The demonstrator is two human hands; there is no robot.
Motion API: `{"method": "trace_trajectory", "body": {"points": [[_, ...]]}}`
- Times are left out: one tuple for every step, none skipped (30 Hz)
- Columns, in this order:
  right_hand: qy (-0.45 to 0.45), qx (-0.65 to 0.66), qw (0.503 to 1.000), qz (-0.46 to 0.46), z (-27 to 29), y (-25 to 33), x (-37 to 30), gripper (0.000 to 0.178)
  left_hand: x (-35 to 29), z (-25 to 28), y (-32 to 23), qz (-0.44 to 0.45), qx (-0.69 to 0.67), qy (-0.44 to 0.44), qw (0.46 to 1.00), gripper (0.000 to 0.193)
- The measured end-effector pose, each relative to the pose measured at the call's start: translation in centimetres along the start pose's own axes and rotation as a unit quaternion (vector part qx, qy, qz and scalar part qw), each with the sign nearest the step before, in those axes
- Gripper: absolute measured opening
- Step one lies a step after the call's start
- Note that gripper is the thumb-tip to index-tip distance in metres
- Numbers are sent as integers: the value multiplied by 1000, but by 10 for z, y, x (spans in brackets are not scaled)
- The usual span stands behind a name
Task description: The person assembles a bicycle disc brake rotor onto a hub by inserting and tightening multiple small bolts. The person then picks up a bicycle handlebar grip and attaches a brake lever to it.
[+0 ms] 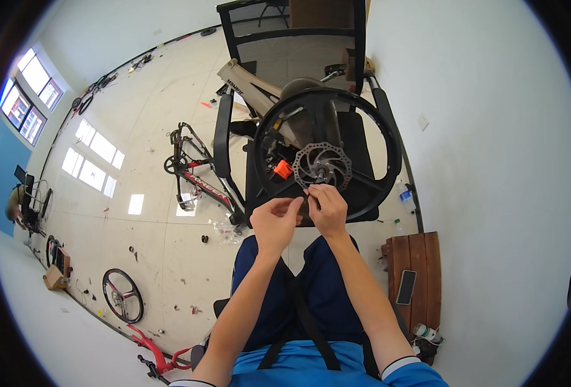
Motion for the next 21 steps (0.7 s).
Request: {"method": "trace_trajectory", "body": {"points": [[-3,-3,1000,-2,0,-1,-1,13,-1,-2,7,55,-32,11,998,32],[-8,-7,1000,-6,1,-2,-3,13,-3,-5,14,109,-64,22,992,35],[-12,-6,1000,-8,0,0,-3,14,-8,-8,21,150,-113,36,982,37],[-16,-6,1000,-11,-1,1,-4,14,-14,-13,28,189,-161,52,967,40],[-17,-5,1000,-10,-2,1,-5,16,-21,-20,33,228,-209,67,949,42],[-16,-5,1000,-11,-3,0,-8,17,-25,-27,35,231,-233,70,942,43],[-15,-7,1000,-12,-3,0,-11,18,-25,-30,33,221,-243,61,943,42],[-16,-6,1000,-15,-3,-1,-13,18,-23,-33,31,211,-253,53,943,41],[-16,-5,1000,-17,-3,0,-13,19,-21,-35,28,200,-263,44,943,40],[-17,-5,1000,-19,-3,0,-13,19,-20,-37,26,202,-263,45,942,37],[-18,-5,1000,-17,-3,0,-13,18,-17,-36,25,183,-233,40,954,36],[-19,-5,1000,-17,-3,0,-12,17,-13,-35,25,163,-200,34,966,36],[-21,-5,1000,-16,-3,0,-12,16,-10,-34,24,143,-168,28,975,36],[-23,-10,1000,-17,-3,0,-12,16,-8,-31,19,105,-97,16,990,35],[-26,-13,999,-20,-4,0,-13,16,-6,-27,14,67,-24,4,997,35],[-29,-17,999,-22,-5,0,-13,15,-5,-25,8,28,49,-8,998,35],[-30,-14,999,-23,-5,0,-13,15,-4,-24,7,29,48,-12,998,35],[-29,-11,999,-25,-6,0,-14,15,-4,-24,7,31,46,-15,998,34],[-28,-8,999,-26,-6,0,-14,15,-4,-23,7,33,44,-19,998,34],[-29,-6,999,-29,-7,0,-14,15,-5,-23,7,33,35,-23,999,34],[-29,-5,999,-31,-7,0,-14,15,-7,-25,5,34,23,-26,999,34]]}}
Point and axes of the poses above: each hand's wrist, its own x-axis towards the middle knuckle, its own z-axis out of the back of the hand, y = z × x, the point moved 7 cm from there along x, towards the middle knuckle, and after that the axes turned 4 degrees about x, right-handed, at the moved point
